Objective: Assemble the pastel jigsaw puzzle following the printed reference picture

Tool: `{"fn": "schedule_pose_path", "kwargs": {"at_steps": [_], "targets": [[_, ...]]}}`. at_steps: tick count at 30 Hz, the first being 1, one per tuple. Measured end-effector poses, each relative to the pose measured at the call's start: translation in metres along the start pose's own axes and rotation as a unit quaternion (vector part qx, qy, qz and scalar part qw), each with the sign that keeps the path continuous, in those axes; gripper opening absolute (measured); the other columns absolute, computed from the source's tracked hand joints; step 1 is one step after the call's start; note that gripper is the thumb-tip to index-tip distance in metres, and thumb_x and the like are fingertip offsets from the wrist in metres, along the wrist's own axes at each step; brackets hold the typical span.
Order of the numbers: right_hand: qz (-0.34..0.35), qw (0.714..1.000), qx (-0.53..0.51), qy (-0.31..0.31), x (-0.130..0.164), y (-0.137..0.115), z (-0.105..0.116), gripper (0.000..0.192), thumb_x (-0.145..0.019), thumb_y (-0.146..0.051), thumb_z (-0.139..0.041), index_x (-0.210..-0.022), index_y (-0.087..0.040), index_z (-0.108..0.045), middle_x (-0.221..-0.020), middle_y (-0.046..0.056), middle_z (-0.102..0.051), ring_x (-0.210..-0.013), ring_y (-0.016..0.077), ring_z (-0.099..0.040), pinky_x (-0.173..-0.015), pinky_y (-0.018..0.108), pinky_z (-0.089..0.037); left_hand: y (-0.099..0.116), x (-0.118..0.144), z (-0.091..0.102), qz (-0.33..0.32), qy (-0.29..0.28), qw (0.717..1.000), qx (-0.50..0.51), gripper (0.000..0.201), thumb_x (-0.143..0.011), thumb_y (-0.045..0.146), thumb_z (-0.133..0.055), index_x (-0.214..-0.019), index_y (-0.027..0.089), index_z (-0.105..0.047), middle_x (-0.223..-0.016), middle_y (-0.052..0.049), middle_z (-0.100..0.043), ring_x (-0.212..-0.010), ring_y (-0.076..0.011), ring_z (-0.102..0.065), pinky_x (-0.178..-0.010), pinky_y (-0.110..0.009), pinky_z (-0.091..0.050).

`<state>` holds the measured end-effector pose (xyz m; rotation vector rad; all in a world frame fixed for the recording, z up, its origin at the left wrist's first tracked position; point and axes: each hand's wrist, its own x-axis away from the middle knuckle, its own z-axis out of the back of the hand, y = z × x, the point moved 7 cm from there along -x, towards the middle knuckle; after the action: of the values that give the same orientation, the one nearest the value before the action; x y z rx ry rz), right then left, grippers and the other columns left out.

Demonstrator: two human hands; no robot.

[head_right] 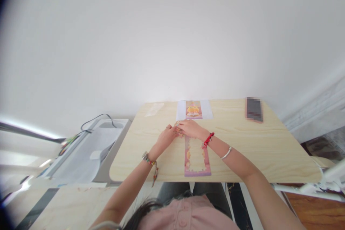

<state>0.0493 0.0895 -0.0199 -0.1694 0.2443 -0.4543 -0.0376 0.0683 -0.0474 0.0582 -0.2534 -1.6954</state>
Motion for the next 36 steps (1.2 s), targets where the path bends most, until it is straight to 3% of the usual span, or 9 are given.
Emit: {"fn": "schedule_pose_path", "kwargs": {"at_steps": [7,14,17,22,26,31,36], "targets": [[-0.046,0.998,0.012,0.032,0.029,0.023,0.0,0.02,-0.083,-0.022,-0.05,-0.101,-0.017,-0.058,-0.099,0.009,-0.061,-0.092,0.0196,-0.054,-0.079,0.034,-0.042,0.018,-0.017,-0.008,-0.034,0.001,0.999,0.013,0.03,-0.086,0.029,-0.043,-0.116,0.023,-0.043,-0.105,-0.008,-0.05,-0.09,-0.0153,-0.056,-0.074,-0.025,-0.043],[-0.1,0.993,0.031,0.06,0.06,0.036,0.011,0.023,-0.085,-0.024,-0.046,-0.104,-0.016,-0.058,-0.096,0.009,-0.061,-0.093,0.0204,-0.055,-0.079,0.035,-0.044,0.044,-0.027,-0.008,-0.066,0.01,0.998,0.006,0.026,-0.087,0.026,-0.039,-0.111,0.019,-0.047,-0.101,-0.009,-0.052,-0.089,-0.0173,-0.055,-0.073,-0.028,-0.045],[-0.127,0.989,0.045,0.069,0.073,0.041,0.016,0.025,-0.086,-0.024,-0.045,-0.106,-0.017,-0.058,-0.102,0.009,-0.061,-0.098,0.0215,-0.053,-0.083,0.038,-0.043,0.044,-0.024,-0.005,-0.094,0.027,0.995,0.006,0.031,-0.087,0.018,-0.035,-0.116,0.023,-0.045,-0.11,-0.008,-0.05,-0.095,-0.0172,-0.053,-0.079,-0.029,-0.043],[-0.133,0.986,0.05,0.081,0.073,0.038,0.016,0.026,-0.087,-0.022,-0.042,-0.105,-0.016,-0.06,-0.104,0.011,-0.061,-0.099,0.0218,-0.053,-0.085,0.039,-0.042,0.043,-0.01,-0.003,-0.2,0.065,0.978,-0.005,0.047,-0.081,0.004,-0.033,-0.122,0.026,-0.042,-0.13,-0.004,-0.042,-0.119,-0.0174,-0.038,-0.09,-0.031,-0.038],[-0.077,0.994,0.042,0.06,0.063,0.022,0.009,0.029,-0.087,-0.019,-0.041,-0.111,-0.019,-0.056,-0.11,0.008,-0.059,-0.1,0.0201,-0.052,-0.084,0.036,-0.042,0.038,-0.004,-0.009,-0.21,0.064,0.975,-0.023,0.047,-0.082,0.005,-0.032,-0.125,0.023,-0.04,-0.131,-0.005,-0.043,-0.121,-0.0175,-0.036,-0.085,-0.031,-0.041],[-0.106,0.991,0.07,0.037,0.075,0.027,0.01,0.026,-0.084,-0.013,-0.044,-0.101,-0.021,-0.062,-0.107,0.008,-0.06,-0.102,0.0213,-0.051,-0.085,0.037,-0.041,0.034,0.002,-0.013,-0.222,0.054,0.973,-0.03,0.055,-0.078,0.003,-0.034,-0.129,0.025,-0.035,-0.136,-0.004,-0.038,-0.125,-0.0176,-0.032,-0.088,-0.032,-0.04],[-0.119,0.99,0.068,0.044,0.077,0.036,0.011,0.029,-0.085,-0.014,-0.043,-0.109,-0.018,-0.058,-0.111,0.009,-0.058,-0.105,0.0209,-0.049,-0.087,0.036,-0.04,0.039,-0.003,-0.011,-0.242,0.049,0.968,-0.033,0.062,-0.076,0.0,-0.03,-0.132,0.025,-0.029,-0.141,-0.005,-0.03,-0.129,-0.0165,-0.026,-0.089,-0.032,-0.038]]}}
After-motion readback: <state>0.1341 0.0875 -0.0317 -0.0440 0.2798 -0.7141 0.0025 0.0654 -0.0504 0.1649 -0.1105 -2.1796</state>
